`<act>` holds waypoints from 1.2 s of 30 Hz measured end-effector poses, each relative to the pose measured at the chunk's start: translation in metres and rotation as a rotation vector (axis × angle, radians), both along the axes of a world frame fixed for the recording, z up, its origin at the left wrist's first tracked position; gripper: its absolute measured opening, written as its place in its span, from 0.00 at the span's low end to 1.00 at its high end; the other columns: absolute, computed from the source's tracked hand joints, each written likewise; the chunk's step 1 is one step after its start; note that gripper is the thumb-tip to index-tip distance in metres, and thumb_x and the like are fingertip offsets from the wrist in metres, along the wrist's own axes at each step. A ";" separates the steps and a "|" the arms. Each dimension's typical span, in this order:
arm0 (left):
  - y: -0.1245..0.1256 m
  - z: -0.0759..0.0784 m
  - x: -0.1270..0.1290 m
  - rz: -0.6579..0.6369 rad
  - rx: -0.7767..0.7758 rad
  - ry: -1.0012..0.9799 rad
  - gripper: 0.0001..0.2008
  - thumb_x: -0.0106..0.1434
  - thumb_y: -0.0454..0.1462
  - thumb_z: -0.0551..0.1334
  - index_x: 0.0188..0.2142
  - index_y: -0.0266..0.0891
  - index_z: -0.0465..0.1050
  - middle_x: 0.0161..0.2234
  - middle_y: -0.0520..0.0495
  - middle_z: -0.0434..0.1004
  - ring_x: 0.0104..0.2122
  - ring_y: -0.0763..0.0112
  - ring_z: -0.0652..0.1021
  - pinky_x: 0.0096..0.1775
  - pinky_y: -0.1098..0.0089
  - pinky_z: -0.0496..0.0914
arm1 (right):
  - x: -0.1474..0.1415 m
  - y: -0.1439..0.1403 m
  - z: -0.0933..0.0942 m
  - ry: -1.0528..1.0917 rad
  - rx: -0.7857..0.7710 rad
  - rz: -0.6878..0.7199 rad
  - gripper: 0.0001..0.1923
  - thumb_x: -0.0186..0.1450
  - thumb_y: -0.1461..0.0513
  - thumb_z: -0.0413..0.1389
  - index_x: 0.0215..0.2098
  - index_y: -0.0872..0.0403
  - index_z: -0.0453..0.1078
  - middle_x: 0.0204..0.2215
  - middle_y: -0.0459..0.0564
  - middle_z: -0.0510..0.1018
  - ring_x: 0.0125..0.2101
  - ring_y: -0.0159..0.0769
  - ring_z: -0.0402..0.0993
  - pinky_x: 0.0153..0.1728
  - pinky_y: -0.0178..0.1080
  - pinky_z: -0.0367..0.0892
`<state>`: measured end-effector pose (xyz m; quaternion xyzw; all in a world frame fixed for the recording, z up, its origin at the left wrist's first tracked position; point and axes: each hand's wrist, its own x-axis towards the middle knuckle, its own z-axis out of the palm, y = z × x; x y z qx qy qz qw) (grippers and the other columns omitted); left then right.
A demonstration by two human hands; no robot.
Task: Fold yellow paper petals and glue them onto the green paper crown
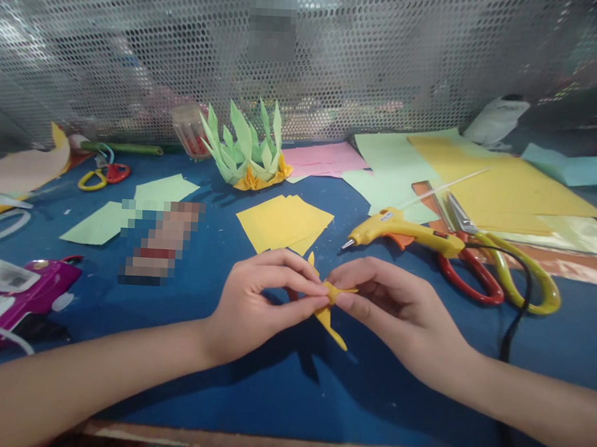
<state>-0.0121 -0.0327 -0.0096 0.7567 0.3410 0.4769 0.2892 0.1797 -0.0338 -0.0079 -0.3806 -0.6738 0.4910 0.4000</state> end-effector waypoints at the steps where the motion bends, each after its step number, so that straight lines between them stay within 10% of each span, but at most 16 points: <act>1: 0.000 -0.001 -0.001 0.018 0.008 0.006 0.03 0.54 0.30 0.68 0.29 0.37 0.79 0.30 0.49 0.77 0.28 0.76 0.77 0.32 0.77 0.74 | 0.000 0.001 0.000 0.025 -0.001 -0.005 0.05 0.62 0.58 0.58 0.31 0.51 0.70 0.32 0.46 0.77 0.31 0.30 0.75 0.33 0.31 0.72; 36: 0.006 0.002 -0.007 0.031 0.245 0.286 0.02 0.60 0.33 0.64 0.31 0.37 0.76 0.28 0.51 0.73 0.27 0.79 0.74 0.30 0.79 0.69 | 0.002 0.006 -0.003 0.003 0.016 -0.065 0.07 0.60 0.56 0.61 0.29 0.51 0.72 0.28 0.45 0.78 0.29 0.32 0.75 0.32 0.32 0.71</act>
